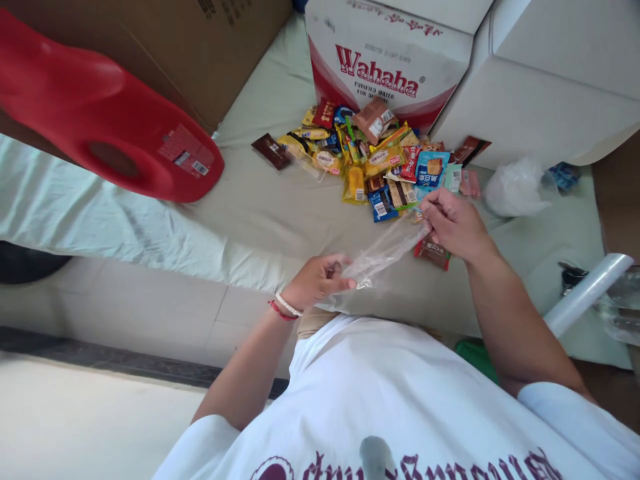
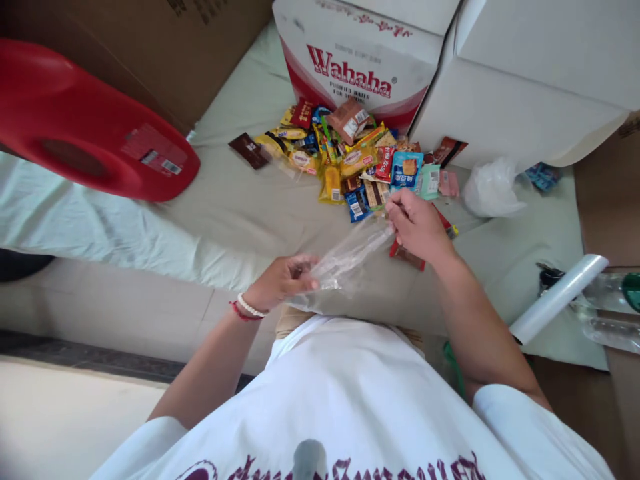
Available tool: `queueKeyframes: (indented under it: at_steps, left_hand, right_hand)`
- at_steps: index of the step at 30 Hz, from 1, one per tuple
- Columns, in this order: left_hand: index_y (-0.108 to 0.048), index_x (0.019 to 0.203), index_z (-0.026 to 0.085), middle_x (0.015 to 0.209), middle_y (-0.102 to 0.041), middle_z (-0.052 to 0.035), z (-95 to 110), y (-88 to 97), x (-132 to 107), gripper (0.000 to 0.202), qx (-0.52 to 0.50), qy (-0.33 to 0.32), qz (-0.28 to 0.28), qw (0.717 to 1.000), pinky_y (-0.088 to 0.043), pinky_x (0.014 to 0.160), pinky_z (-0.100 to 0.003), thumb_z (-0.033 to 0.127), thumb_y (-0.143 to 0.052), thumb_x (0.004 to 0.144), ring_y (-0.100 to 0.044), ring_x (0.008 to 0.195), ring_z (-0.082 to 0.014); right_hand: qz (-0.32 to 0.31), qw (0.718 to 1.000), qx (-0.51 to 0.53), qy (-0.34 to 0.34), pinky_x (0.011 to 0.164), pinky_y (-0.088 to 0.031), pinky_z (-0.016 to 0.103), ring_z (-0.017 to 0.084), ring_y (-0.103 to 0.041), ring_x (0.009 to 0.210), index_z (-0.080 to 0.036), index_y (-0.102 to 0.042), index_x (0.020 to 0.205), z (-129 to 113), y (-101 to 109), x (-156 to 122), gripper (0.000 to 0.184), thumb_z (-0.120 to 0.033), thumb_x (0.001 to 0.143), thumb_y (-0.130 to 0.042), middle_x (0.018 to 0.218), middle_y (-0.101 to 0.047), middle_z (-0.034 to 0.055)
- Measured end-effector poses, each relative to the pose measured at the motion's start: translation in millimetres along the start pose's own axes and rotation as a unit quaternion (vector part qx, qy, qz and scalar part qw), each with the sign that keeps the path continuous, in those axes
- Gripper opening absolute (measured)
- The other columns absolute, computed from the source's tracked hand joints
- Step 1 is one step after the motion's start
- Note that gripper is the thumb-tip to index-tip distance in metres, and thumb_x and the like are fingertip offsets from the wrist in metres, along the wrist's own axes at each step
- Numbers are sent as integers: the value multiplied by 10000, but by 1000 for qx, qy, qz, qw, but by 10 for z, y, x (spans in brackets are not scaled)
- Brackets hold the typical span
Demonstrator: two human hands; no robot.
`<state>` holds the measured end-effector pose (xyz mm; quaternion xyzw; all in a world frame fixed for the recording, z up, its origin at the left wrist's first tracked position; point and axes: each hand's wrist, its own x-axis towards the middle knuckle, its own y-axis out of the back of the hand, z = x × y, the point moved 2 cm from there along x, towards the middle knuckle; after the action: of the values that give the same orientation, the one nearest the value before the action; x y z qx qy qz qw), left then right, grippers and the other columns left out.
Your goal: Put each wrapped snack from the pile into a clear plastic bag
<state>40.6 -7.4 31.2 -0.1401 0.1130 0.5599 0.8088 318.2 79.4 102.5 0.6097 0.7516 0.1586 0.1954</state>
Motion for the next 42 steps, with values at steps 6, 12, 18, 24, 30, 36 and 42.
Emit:
queueKeyframes:
  at_steps: [6,12,18,24,30,36,42]
  left_hand:
    - [-689,753,152,772,-626,7,-143,-57,-49,326,-131,1,98,986,-472,735,-245,420,-864,691,-584,780,-120]
    - [-631,768,159,961,-745,-49,-164,-270,-39,329,-366,27,115,923,-570,911,-371,260,-916,638,-704,994,-204]
    - [-512,675,173,681,-665,37,-156,-50,32,349,-418,31,194,887,-561,661,-209,109,-839,571,-706,726,-120]
    - [-446,729,199,650,-557,67,-319,306,-193,372,-330,80,279,898,-395,468,-153,195,-780,566,-551,536,-61]
    - [-606,970,206,1027,-643,-85,-190,461,-699,327,268,-153,514,800,-544,818,-405,188,-731,669,-621,1012,-252]
    - [-661,1210,239,1333,-668,-90,436,293,-115,376,540,-289,51,789,-529,965,-361,147,-422,934,-649,1181,-211]
    - [-726,991,207,905,-753,-131,488,473,311,292,681,15,-53,730,-540,806,-391,288,-447,961,-730,882,-289]
  right_hand:
    - [63,968,244,-5,562,-487,264,146,-604,693,-257,-568,889,-88,8,373,415,-632,824,-731,863,-677,20]
    - [-110,915,356,-156,766,-524,295,168,-656,855,-247,-628,1094,282,-853,58,640,-463,576,-936,929,-713,3]
    - [-19,871,438,-223,649,-521,245,91,-575,664,-220,-627,850,477,-1046,-89,462,-414,570,-939,778,-629,-53]
    - [-7,891,371,-260,456,-444,186,88,-566,561,-214,-571,836,587,-820,-61,422,-420,651,-890,725,-623,-34]
    - [-98,951,204,-208,378,-305,200,79,-440,441,-223,-505,801,579,-864,-43,332,-458,790,-738,619,-536,-55]
    - [-256,963,18,-82,468,-329,227,97,-442,461,-205,-550,830,426,-713,97,186,-379,881,-590,594,-530,-52]
    - [-248,945,-213,17,562,-361,255,135,-518,540,-186,-638,878,477,-221,517,133,-287,868,-552,659,-617,2]
